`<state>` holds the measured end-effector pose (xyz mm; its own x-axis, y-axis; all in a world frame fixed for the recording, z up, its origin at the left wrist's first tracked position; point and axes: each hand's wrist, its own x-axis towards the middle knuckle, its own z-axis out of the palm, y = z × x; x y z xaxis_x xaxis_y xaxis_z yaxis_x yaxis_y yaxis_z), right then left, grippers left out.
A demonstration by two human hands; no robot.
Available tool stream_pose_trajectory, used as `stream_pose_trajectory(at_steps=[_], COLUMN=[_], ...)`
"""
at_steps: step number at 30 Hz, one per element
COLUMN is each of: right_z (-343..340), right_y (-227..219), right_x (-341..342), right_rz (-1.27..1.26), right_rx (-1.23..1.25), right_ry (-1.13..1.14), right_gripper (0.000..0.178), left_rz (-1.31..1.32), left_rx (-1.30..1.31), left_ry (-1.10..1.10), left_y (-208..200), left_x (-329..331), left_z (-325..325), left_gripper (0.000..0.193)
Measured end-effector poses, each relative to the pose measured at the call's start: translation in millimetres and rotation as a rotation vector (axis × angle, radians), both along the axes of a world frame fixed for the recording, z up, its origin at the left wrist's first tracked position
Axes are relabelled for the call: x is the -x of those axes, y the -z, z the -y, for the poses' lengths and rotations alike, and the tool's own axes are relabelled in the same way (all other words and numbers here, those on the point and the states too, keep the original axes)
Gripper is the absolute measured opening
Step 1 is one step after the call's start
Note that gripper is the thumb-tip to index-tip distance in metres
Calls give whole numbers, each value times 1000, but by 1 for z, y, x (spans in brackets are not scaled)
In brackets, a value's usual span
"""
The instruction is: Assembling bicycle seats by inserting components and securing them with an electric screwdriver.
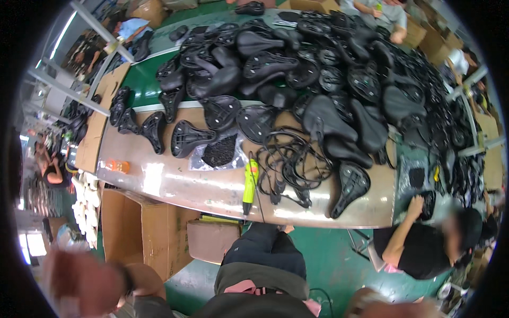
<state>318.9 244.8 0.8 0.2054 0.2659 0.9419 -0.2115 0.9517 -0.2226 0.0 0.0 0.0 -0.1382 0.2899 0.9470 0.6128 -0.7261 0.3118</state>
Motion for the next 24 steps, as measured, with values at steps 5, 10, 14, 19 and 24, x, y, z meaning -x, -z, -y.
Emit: stream_pose_trajectory(at_steps=[5, 10, 14, 19, 24], right_z=[27, 39, 48, 44, 59], right_y=[237, 374, 424, 432, 430], right_x=[51, 133, 160, 178, 159], right_rz=[1102, 1482, 1392, 1230, 559], right_rx=[1413, 1260, 1237, 1269, 1454], right_ry=[-247, 183, 360, 520, 9], right_gripper=[30, 66, 72, 69, 60], left_rz=[383, -329, -365, -256, -264], left_rx=[1397, 1332, 1169, 1048, 792], left_ry=[-408, -427, -396, -309, -298], left_y=[275, 453, 457, 467, 436], left_x=[13, 30, 30, 40, 101], left_z=[-174, -122, -120, -119, -181], left_gripper=[28, 40, 44, 37, 25])
